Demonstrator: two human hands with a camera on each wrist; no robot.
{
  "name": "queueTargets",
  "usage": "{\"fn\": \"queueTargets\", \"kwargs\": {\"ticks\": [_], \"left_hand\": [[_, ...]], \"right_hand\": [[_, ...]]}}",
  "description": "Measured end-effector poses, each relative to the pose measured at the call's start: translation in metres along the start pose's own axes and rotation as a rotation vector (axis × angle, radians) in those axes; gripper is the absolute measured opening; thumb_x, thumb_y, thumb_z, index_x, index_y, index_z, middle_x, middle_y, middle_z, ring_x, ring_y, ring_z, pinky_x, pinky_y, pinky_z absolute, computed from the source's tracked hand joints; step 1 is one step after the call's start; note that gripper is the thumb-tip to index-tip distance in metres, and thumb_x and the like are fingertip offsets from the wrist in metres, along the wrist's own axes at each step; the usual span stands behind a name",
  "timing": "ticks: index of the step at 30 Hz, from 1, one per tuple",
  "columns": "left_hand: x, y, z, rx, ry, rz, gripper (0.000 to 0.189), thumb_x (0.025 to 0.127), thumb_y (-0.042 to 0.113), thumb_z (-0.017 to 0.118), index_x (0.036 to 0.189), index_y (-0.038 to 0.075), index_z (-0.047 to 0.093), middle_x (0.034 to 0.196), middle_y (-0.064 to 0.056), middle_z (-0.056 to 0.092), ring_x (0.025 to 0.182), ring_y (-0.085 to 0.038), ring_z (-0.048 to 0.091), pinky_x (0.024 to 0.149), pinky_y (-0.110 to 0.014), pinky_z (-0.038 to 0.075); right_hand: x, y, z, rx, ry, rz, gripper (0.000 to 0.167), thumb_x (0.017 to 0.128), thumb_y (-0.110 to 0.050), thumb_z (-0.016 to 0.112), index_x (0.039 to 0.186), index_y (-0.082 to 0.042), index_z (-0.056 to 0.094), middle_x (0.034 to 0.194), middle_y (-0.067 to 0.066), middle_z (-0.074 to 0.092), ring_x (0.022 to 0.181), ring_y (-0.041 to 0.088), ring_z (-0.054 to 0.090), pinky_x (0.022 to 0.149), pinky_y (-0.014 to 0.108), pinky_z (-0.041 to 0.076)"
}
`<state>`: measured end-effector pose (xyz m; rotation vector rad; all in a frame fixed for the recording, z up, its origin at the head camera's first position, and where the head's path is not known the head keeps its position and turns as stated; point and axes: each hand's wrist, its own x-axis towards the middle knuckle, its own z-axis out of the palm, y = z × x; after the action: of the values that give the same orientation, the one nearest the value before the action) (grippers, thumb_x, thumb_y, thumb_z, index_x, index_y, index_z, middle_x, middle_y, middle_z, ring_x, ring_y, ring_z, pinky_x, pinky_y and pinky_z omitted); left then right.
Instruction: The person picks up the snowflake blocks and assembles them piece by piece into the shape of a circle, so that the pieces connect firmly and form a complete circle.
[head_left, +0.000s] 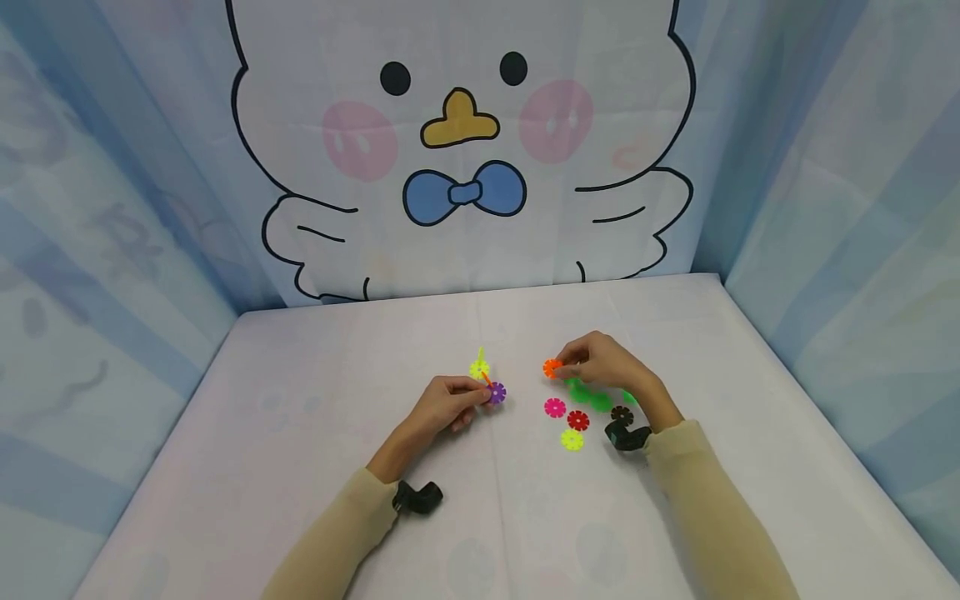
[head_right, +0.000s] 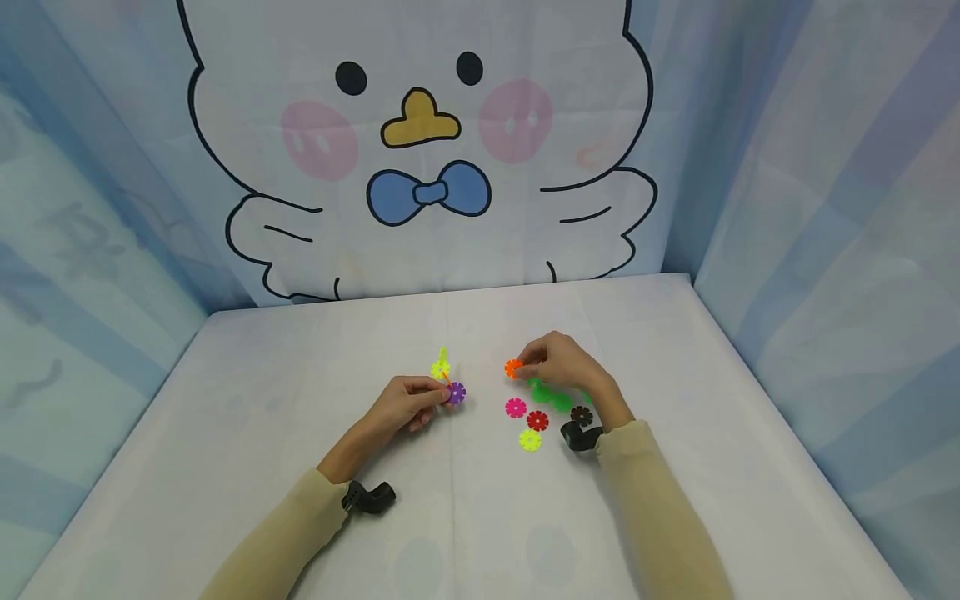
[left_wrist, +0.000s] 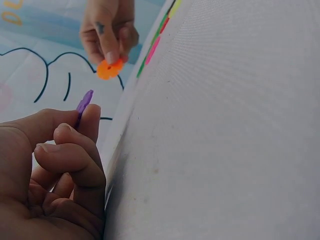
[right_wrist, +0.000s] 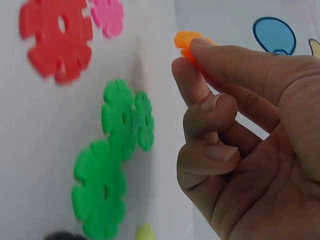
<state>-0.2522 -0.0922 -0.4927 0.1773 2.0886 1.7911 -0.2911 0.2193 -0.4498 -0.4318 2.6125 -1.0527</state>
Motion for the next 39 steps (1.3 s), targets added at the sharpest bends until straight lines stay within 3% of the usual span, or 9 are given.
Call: {"fn": "queueTargets", "kwargs": {"ticks": [9,17,39], "left_hand": [[0.001,-0.002,-0.001,-0.002,-0.002,-0.007,0.019,0.098,0.019,0.076,0.109,0.002,0.078,0.085,0.001,0.078,0.052,-0.007,0.046,0.047,-0.019,0.037],[0.002,-0.001,-0.001,0.004,-0.001,-0.001,0.018,0.098,0.018,0.076,0.108,0.003,0.079,0.084,0.002,0.078,0.052,-0.006,0.046,0.047,-0.019,0.037],[0.000,0.001,0.000,0.024,0.014,0.004,0.018,0.098,0.017,0.075,0.105,0.001,0.078,0.082,0.001,0.075,0.053,-0.008,0.046,0.048,-0.019,0.039]], "right_hand": [[0.008,-0.014,0.023,0.021,-0.069,-0.061,0.016,0.094,-0.018,0.080,0.107,-0.009,0.080,0.092,0.004,0.075,0.080,0.017,0.062,0.075,0.030,0.054],[0.009,-0.027,0.036,0.008,-0.110,-0.146,0.007,0.096,-0.021,0.080,0.101,-0.017,0.081,0.088,-0.002,0.073,0.080,0.016,0.060,0.074,0.030,0.051],[0.006,-0.040,0.041,-0.031,-0.145,-0.236,0.006,0.098,-0.017,0.077,0.100,-0.020,0.082,0.085,-0.005,0.073,0.077,0.013,0.061,0.073,0.029,0.052]]}}
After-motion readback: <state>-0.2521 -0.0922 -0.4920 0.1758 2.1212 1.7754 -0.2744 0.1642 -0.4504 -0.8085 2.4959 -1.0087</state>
